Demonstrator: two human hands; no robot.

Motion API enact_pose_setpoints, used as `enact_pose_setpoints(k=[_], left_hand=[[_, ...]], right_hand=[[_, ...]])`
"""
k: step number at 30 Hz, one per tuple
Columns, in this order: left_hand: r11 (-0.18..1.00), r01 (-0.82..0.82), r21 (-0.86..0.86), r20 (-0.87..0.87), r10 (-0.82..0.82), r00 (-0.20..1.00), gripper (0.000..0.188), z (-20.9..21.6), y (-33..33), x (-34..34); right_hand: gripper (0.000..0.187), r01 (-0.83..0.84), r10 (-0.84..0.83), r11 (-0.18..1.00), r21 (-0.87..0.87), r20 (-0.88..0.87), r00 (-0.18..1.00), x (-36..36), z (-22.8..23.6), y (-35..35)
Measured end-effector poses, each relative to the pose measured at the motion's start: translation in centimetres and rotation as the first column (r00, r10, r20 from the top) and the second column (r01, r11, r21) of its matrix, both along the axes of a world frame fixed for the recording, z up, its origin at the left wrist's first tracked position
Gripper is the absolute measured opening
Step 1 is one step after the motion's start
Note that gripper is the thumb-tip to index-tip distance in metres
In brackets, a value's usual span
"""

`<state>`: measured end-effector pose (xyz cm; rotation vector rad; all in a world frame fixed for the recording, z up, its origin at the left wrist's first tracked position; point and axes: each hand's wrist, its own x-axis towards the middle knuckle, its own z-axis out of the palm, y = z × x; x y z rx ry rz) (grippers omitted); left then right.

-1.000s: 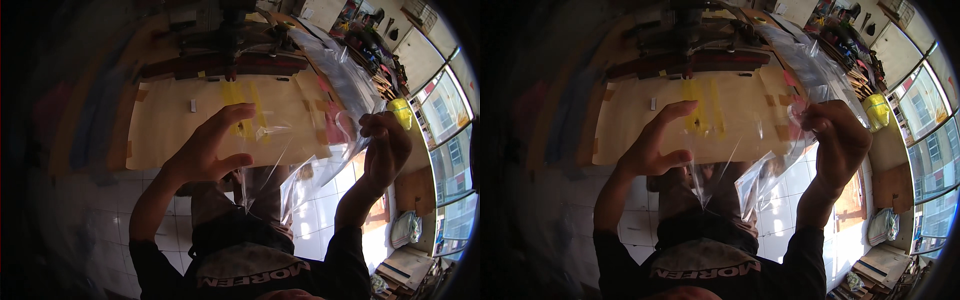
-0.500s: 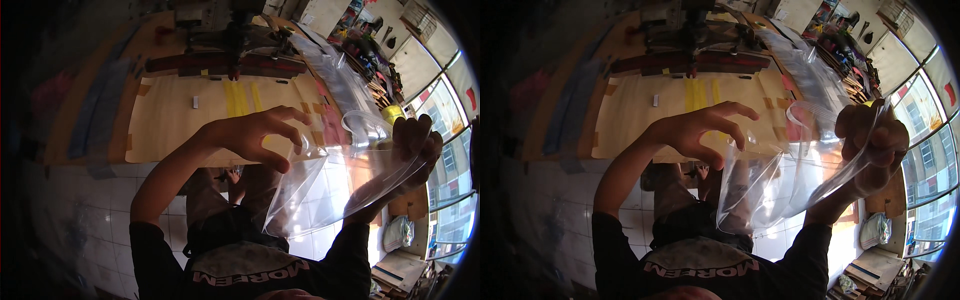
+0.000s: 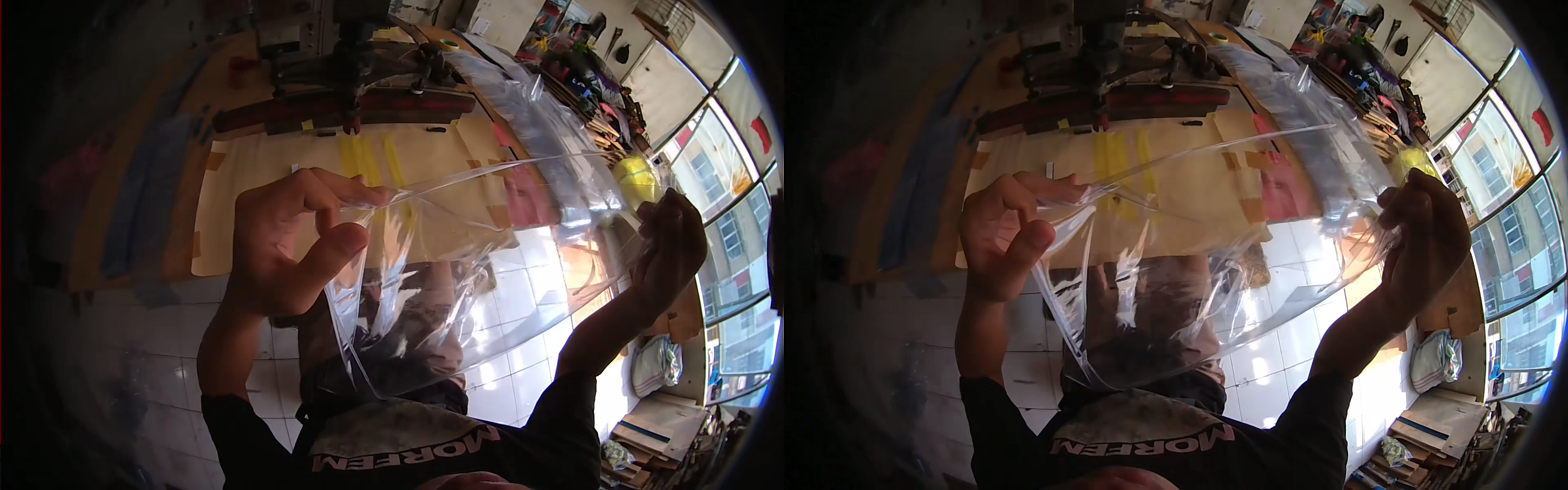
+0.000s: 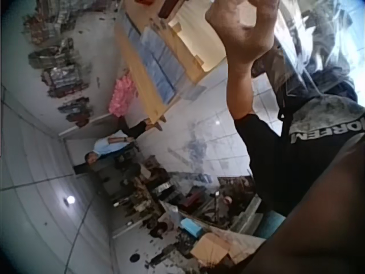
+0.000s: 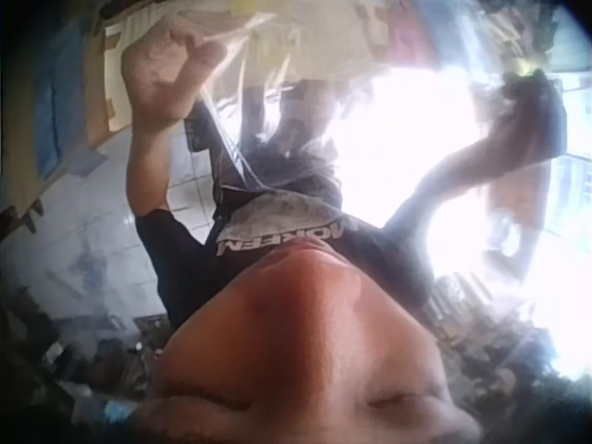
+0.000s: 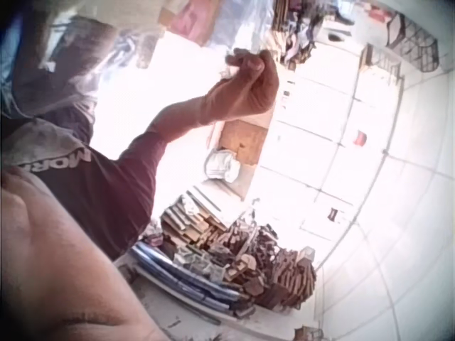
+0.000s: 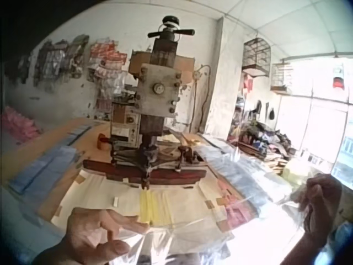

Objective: The person aligns a large plastic sheet on a work surface, then picks up and inspects the edges and corners of the sheet by hand.

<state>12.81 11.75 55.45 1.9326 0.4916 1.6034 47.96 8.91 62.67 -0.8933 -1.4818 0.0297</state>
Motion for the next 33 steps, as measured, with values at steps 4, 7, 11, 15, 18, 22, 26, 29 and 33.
enact_pose_setpoints(k=[4,7,11,15,18,22,26,29,33], left_hand=[[0.999,-0.003,-0.049,0.099,0.007,0.995,0.018,1.3,-2.5,-1.1],[0.992,-0.107,-0.06,0.087,0.112,0.99,0.023,1.7,-3.7,-1.9],[0.989,-0.08,-0.128,0.034,0.085,0.996,0.021,1.5,-2.9,-3.5],[0.953,-0.065,-0.295,-0.004,0.066,0.998,0.019,0.6,-0.7,-4.9],[0.928,-0.072,-0.367,-0.007,0.075,0.997,0.018,-0.8,0.6,-5.8],[0.9,-0.143,-0.412,-0.048,0.136,0.99,0.015,-2.6,2.2,-6.7],[0.874,-0.173,-0.455,-0.026,0.181,0.983,0.013,-4.7,3.6,-7.3],[0.874,-0.204,-0.441,-0.029,0.214,0.976,0.014,-5.9,4.5,-7.5],[0.843,-0.3,-0.446,-0.068,0.302,0.951,0.019,-6.9,4.5,-7.8]], right_hand=[[0.027,0.011,-0.021,0.978,0.206,0.046,0.999,-1.3,-1.0,0.7],[0.039,-0.059,0.072,0.979,0.197,-0.062,0.995,-2.7,-2.1,2.4],[0.047,-0.447,0.378,0.861,-0.242,-0.285,0.881,-4.3,-2.8,4.7],[0.026,-0.775,0.517,0.501,-0.384,-0.585,0.625,-2.7,-6.7,9.1],[0.023,-0.682,0.391,0.612,-0.4,-0.597,0.701,-5.7,-7.8,9.0],[0.023,-0.55,0.297,0.687,-0.475,-0.507,0.809,-6.7,-9.6,10.0],[0.026,-0.495,0.231,0.706,-0.506,-0.496,0.837,-8.3,-10.9,10.8],[0.027,-0.455,0.199,0.72,-0.524,-0.472,0.859,-9.0,-11.4,10.9],[0.018,-0.495,0.227,0.686,-0.534,-0.49,0.842,-9.4,-11.6,10.9]])
